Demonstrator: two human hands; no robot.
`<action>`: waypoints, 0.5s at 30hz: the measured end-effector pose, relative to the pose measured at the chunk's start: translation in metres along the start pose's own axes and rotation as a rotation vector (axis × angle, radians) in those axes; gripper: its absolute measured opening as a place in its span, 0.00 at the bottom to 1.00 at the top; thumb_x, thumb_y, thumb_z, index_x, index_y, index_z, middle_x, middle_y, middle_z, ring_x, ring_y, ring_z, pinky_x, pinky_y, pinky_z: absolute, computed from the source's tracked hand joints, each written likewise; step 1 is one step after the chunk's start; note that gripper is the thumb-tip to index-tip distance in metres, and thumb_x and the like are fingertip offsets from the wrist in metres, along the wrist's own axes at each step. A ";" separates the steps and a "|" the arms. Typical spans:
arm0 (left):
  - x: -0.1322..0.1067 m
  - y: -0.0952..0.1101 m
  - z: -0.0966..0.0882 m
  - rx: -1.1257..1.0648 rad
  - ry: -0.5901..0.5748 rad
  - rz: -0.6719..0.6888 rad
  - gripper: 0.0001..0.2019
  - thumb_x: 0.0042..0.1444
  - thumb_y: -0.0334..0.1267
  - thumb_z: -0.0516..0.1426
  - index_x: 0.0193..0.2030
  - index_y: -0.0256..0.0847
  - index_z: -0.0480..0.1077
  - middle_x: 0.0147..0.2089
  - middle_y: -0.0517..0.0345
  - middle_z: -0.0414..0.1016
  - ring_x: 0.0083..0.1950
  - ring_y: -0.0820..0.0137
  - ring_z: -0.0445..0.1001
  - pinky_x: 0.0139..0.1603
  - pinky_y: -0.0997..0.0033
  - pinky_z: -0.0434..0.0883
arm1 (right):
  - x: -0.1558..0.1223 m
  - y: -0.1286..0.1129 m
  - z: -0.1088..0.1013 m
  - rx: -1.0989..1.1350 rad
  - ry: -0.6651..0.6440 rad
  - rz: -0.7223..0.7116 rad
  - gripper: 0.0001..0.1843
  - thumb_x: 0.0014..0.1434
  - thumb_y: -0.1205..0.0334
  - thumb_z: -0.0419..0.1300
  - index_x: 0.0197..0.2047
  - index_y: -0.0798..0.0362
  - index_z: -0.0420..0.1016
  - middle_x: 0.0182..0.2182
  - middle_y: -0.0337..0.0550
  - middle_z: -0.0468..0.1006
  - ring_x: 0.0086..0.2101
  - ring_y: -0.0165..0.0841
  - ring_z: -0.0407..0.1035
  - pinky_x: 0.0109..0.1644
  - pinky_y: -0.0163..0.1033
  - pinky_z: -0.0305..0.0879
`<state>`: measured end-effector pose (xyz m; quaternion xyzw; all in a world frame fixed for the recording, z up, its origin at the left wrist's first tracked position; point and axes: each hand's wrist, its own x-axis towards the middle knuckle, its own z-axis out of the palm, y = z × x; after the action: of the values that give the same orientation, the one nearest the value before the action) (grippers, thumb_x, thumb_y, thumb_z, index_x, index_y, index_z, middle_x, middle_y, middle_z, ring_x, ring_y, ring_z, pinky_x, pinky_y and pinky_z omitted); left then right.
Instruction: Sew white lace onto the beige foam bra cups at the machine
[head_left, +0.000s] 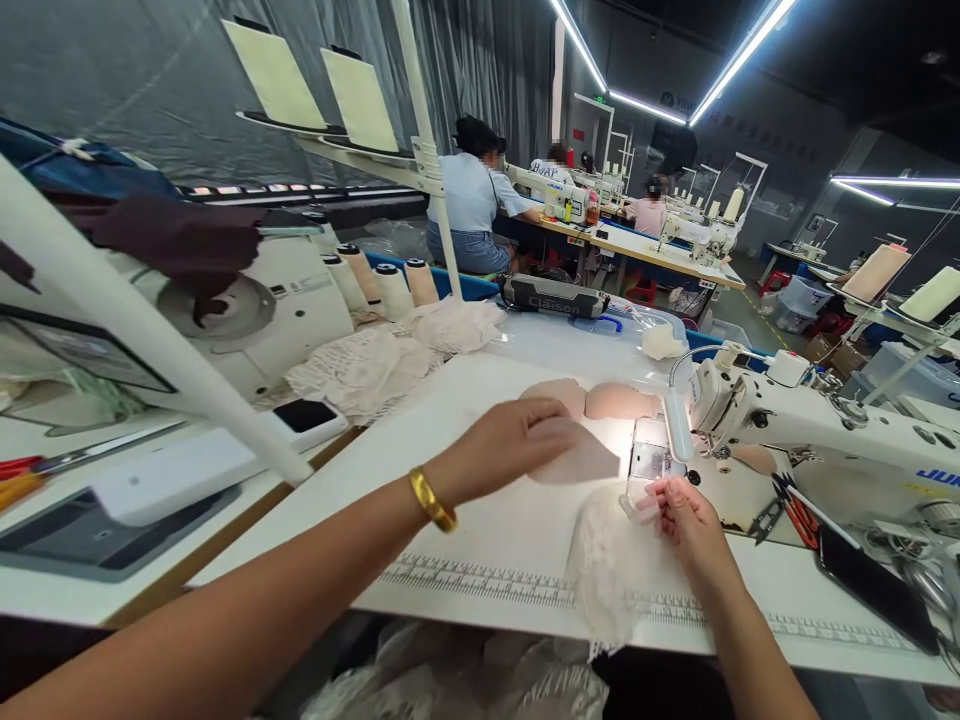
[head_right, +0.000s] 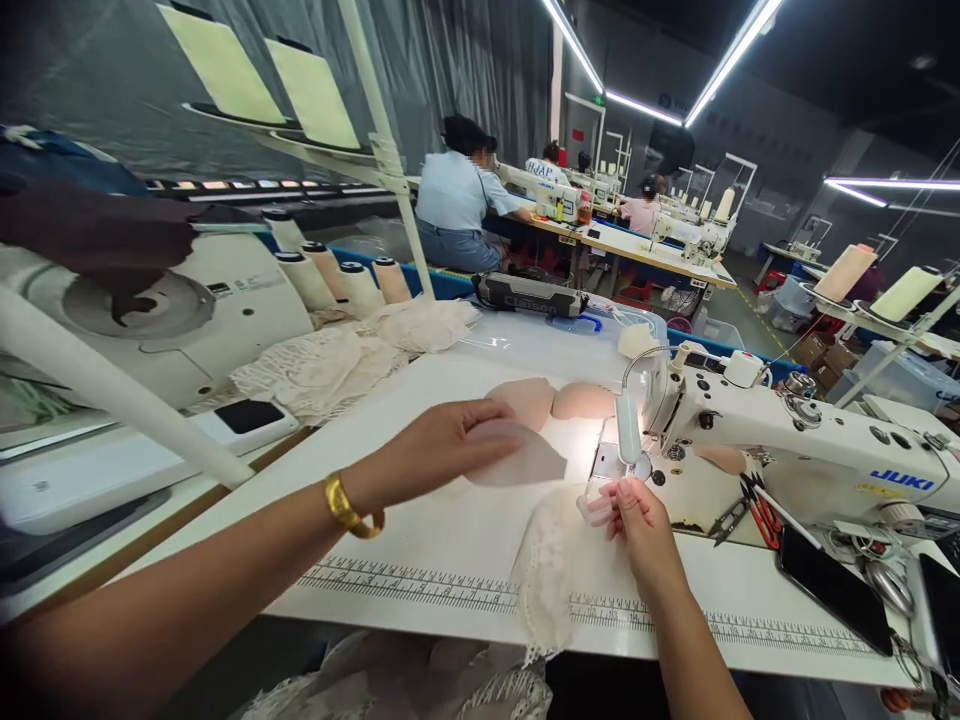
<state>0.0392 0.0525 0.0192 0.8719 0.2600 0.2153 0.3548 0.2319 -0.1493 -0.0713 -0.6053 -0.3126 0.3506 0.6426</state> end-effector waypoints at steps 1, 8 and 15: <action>-0.006 0.006 0.009 -0.016 -0.071 0.021 0.09 0.60 0.43 0.61 0.38 0.40 0.76 0.36 0.62 0.78 0.39 0.65 0.77 0.37 0.71 0.71 | -0.002 -0.001 -0.001 0.017 -0.008 -0.002 0.31 0.61 0.29 0.58 0.40 0.52 0.78 0.32 0.45 0.78 0.31 0.34 0.68 0.33 0.38 0.64; -0.014 0.027 0.052 0.125 -0.237 0.069 0.04 0.56 0.37 0.55 0.32 0.41 0.69 0.31 0.62 0.75 0.33 0.67 0.72 0.33 0.70 0.62 | -0.022 -0.019 0.000 -0.254 -0.027 -0.098 0.20 0.58 0.42 0.69 0.42 0.50 0.78 0.32 0.40 0.77 0.33 0.34 0.70 0.38 0.37 0.67; 0.007 0.039 0.047 0.004 -0.565 0.446 0.24 0.50 0.42 0.64 0.55 0.44 0.68 0.58 0.51 0.74 0.59 0.56 0.71 0.56 0.62 0.68 | -0.036 -0.046 0.009 -0.657 -0.154 -0.443 0.07 0.69 0.58 0.59 0.46 0.48 0.77 0.37 0.41 0.80 0.36 0.33 0.74 0.40 0.37 0.70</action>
<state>0.0829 0.0091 0.0177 0.9330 -0.0447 0.0376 0.3552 0.2077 -0.1754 -0.0237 -0.6686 -0.5781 0.1293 0.4495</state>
